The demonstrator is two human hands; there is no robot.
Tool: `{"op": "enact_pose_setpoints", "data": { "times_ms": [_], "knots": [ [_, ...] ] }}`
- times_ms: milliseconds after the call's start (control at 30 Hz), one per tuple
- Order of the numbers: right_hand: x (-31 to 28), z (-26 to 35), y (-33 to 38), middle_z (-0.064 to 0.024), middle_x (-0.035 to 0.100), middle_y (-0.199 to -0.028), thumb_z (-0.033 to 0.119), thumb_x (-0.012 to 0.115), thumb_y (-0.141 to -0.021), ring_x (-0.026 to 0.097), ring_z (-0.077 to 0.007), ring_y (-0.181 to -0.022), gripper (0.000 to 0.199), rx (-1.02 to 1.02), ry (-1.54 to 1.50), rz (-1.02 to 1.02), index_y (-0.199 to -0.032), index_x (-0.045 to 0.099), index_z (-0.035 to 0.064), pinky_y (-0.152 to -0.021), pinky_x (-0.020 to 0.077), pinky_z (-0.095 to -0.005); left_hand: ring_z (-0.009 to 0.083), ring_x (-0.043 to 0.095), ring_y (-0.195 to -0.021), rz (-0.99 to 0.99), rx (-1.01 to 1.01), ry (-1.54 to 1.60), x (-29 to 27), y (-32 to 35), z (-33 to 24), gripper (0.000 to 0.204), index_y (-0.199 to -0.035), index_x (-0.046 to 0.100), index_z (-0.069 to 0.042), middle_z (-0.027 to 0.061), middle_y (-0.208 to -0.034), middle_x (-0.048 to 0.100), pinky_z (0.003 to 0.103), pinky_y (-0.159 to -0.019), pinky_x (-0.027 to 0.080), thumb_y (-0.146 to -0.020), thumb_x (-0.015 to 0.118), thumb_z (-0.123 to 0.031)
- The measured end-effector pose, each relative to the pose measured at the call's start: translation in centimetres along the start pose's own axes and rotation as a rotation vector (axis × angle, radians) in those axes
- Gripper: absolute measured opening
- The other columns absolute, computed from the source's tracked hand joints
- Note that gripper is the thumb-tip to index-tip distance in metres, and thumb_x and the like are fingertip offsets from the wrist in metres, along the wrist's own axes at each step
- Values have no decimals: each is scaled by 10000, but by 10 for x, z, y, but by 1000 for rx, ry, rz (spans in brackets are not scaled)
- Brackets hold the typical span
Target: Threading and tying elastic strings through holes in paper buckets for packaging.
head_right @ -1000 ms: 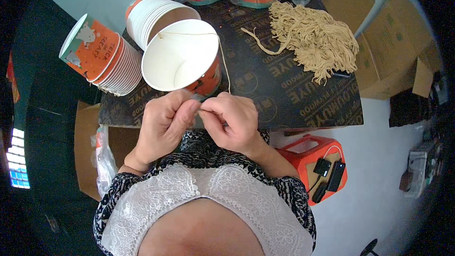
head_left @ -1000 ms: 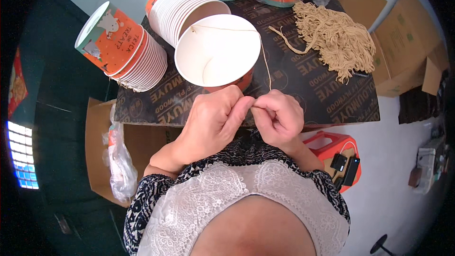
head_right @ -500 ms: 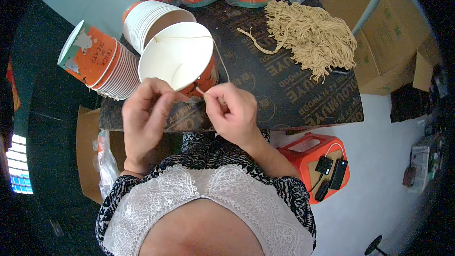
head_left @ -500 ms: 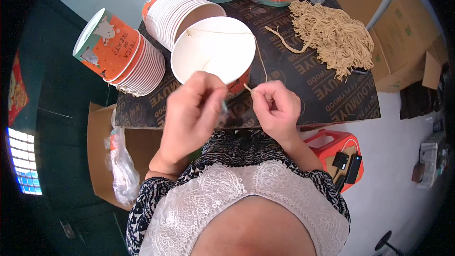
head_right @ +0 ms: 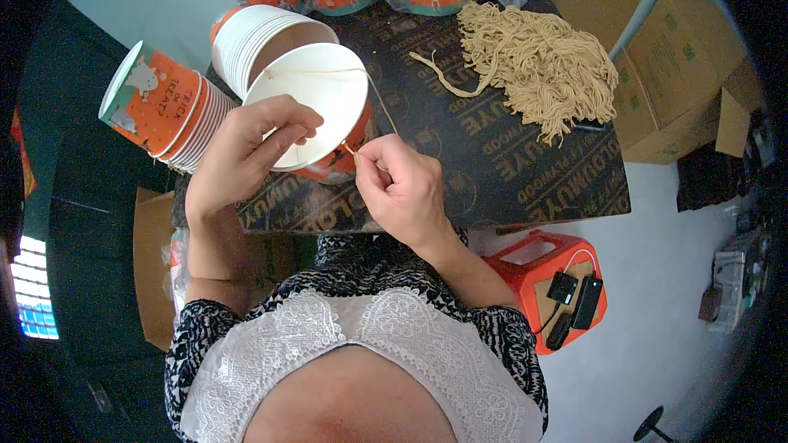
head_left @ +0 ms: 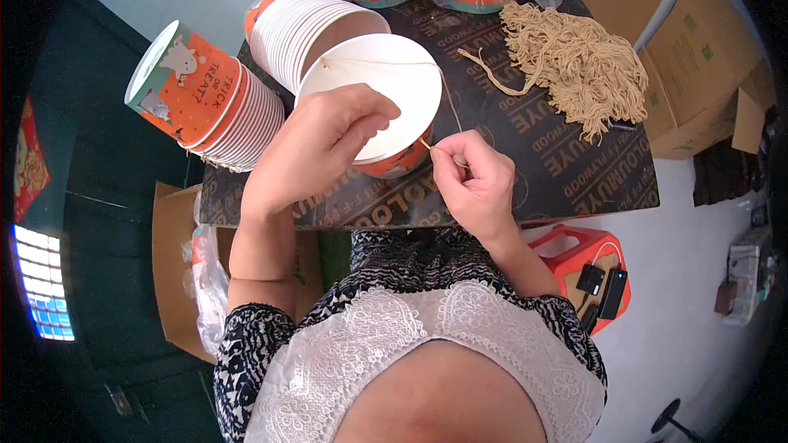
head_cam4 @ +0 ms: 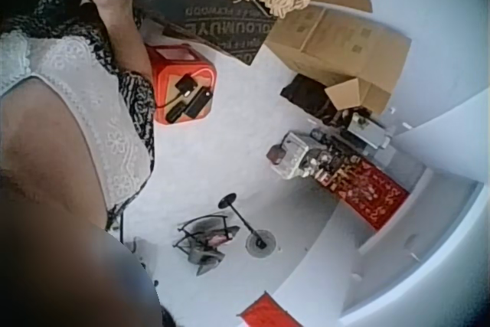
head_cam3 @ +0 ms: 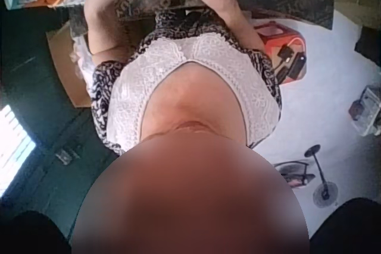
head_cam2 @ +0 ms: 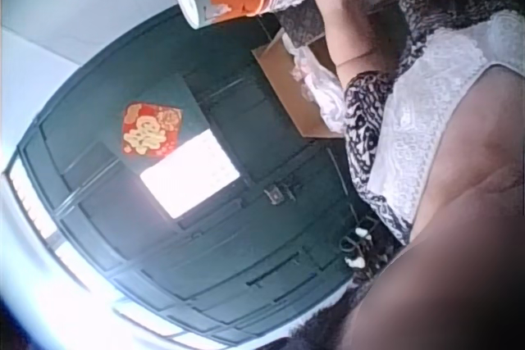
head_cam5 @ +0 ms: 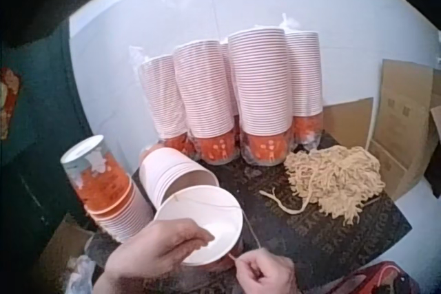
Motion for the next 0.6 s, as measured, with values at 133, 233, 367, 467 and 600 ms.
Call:
{"op": "enact_pose_setpoints", "data": {
  "times_ms": [133,233,367,467,600],
  "knots": [
    [1,1,-3,-34,538,-595,-45,681,-818,509,-76,-479,117,-26,32,28,-834,580,13,-461,399,-251,199,664,-868,79,38,-5,2,-5,0,157,-1048,656,50,115,-890,681,313,-784,517,-912,596,2],
    [1,0,-4,-45,546,-602,-41,681,-822,520,-89,-479,115,-49,45,28,-834,580,13,-465,407,-257,209,667,-875,111,58,3,5,-9,5,171,-1063,659,46,123,-901,686,320,-791,518,-907,606,0],
    [2,1,-6,-53,555,-608,-40,682,-825,531,-98,-483,116,-73,42,35,-836,579,12,-468,415,-264,220,668,-884,174,116,-27,7,-14,5,186,-1078,660,45,136,-927,691,322,-796,518,-905,621,-13],
    [4,0,-7,-63,577,-624,-39,683,-827,558,-110,-498,114,-52,46,37,-843,582,11,-475,426,-270,347,683,-901,193,134,-42,11,-18,6,194,-1049,682,30,192,-943,707,390,-795,530,-895,619,-69],
    [9,-2,-10,-84,608,-652,-35,688,-826,600,-143,-525,112,-58,26,23,-860,593,14,-492,451,-289,318,689,-841,254,26,18,15,-24,8,184,-1027,687,29,185,-906,707,374,-758,532,-889,615,-70]
  ]
}}
Point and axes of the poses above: each hand's wrist, its own y-axis away from the middle knuckle, its own x-axis out of the palm, z = x × y, the point moved 4 cm from there along -y, towards the middle knuckle
